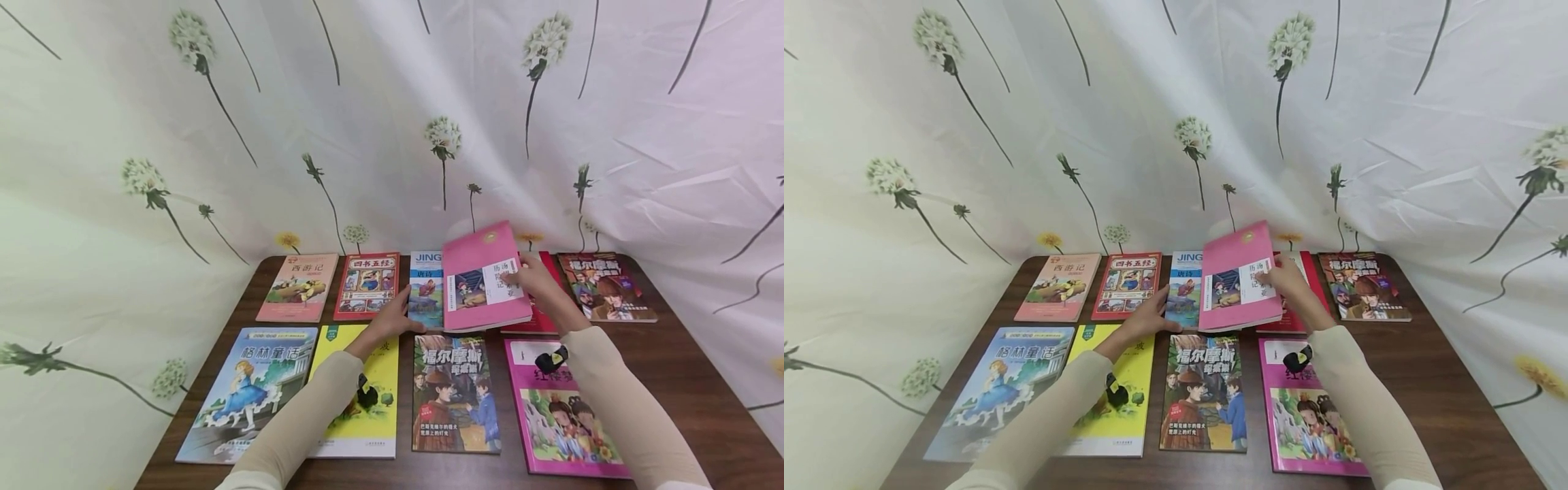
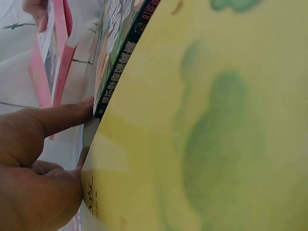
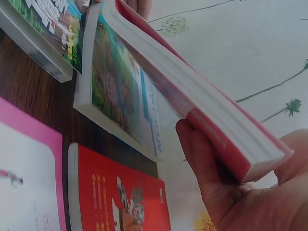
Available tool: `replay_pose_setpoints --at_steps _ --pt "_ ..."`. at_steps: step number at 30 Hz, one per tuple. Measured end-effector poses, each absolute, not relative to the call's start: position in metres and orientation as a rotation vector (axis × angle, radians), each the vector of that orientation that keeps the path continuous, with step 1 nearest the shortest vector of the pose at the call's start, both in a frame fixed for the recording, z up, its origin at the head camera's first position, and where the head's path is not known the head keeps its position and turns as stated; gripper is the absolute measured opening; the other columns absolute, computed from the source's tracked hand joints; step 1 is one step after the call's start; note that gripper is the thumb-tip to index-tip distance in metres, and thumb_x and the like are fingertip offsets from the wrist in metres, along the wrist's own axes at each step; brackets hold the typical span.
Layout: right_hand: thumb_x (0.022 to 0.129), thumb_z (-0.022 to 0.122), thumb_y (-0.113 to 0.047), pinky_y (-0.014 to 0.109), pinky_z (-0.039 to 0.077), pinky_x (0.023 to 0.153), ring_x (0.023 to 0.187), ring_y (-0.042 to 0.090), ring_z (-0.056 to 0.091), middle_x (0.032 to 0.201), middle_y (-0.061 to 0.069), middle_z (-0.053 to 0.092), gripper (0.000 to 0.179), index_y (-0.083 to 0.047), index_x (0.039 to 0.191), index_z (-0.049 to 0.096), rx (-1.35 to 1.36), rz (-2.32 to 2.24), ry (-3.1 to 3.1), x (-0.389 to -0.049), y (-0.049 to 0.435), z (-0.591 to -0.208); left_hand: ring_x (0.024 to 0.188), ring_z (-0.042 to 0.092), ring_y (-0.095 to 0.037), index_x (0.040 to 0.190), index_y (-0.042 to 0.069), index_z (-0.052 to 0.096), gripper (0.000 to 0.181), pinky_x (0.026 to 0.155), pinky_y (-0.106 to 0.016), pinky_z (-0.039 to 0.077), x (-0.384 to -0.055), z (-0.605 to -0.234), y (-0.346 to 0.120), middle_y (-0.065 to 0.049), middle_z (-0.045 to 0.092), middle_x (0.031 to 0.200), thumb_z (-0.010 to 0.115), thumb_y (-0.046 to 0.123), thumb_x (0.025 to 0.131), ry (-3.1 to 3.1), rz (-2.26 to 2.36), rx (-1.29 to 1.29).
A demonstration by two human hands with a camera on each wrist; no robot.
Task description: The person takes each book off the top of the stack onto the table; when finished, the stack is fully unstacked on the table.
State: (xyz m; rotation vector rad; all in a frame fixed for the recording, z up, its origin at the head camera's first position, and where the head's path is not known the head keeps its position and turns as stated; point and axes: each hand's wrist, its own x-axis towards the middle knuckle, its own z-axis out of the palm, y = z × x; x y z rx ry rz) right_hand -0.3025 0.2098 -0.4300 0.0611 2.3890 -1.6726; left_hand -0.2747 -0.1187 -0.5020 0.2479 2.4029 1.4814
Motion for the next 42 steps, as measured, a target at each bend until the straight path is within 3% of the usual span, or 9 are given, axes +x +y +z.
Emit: replay_pose_setpoints --at_steps 6,14,25,32,34,39,42 --pt "0.108 0.061 -0.019 0.034 0.066 0.074 0.087 0.012 0.072 0.141 0.03 0.058 0.075 -0.006 0.17 0.021 0.071 -1.683 2.392 -0.294 0.225 -0.425 0.163 0.025 -0.038 0.173 0.012 0.013 0.108 0.121 -0.054 0.045 -0.275 -0.503 -0.118 -0.009 0.009 0.181 0.083 0.007 0.091 2.394 1.499 0.249" --pt "0.106 0.062 -0.013 0.028 0.063 0.072 0.082 0.01 0.069 0.122 0.022 0.066 0.066 0.005 0.162 0.031 0.104 -1.616 2.485 -0.283 0.247 -0.419 0.163 0.025 -0.039 0.173 0.014 0.012 0.108 0.121 -0.056 0.045 -0.276 -0.504 -0.118 -0.009 0.008 0.181 0.083 0.009 0.092 2.39 1.494 0.253" --pt "0.107 0.06 -0.018 0.03 0.065 0.071 0.079 0.008 0.071 0.121 0.021 0.065 0.069 0.004 0.164 0.027 0.155 -1.622 2.532 -0.26 0.285 -0.418 0.162 0.027 -0.04 0.173 0.012 0.011 0.107 0.12 -0.058 0.045 -0.274 -0.505 -0.116 -0.01 0.01 0.181 0.083 0.009 0.093 2.41 1.472 0.253" --pt "0.109 0.058 -0.023 0.032 0.066 0.069 0.078 0.007 0.071 0.129 0.029 0.058 0.07 0.002 0.165 0.025 0.175 -1.611 2.58 -0.244 0.314 -0.414 0.161 0.027 -0.041 0.173 0.011 0.011 0.107 0.116 -0.057 0.05 -0.273 -0.505 -0.116 -0.012 0.008 0.181 0.082 0.01 0.094 2.417 1.469 0.264" --pt "0.109 0.057 -0.024 0.031 0.065 0.069 0.079 0.006 0.07 0.125 0.023 0.059 0.071 0.001 0.166 0.023 0.193 -1.611 2.59 -0.24 0.324 -0.413 0.161 0.028 -0.041 0.173 0.011 0.011 0.106 0.116 -0.056 0.05 -0.273 -0.505 -0.116 -0.012 0.008 0.181 0.082 0.009 0.094 2.424 1.466 0.263" --pt "0.109 0.058 -0.024 0.031 0.065 0.07 0.078 0.003 0.07 0.098 -0.01 0.063 0.073 0.003 0.165 0.019 0.205 -1.65 2.569 -0.231 0.349 -0.412 0.161 0.03 -0.041 0.173 0.012 0.011 0.107 0.115 -0.057 0.05 -0.272 -0.502 -0.115 -0.012 0.009 0.18 0.083 0.01 0.093 2.436 1.45 0.251" --pt "0.109 0.058 -0.024 0.03 0.064 0.069 0.078 0.002 0.07 0.088 -0.022 0.061 0.071 0.005 0.162 0.02 0.206 -1.666 2.559 -0.226 0.362 -0.411 0.159 0.032 -0.042 0.173 0.012 0.011 0.108 0.115 -0.058 0.05 -0.273 -0.501 -0.115 -0.013 0.012 0.18 0.083 0.011 0.093 2.459 1.43 0.247"
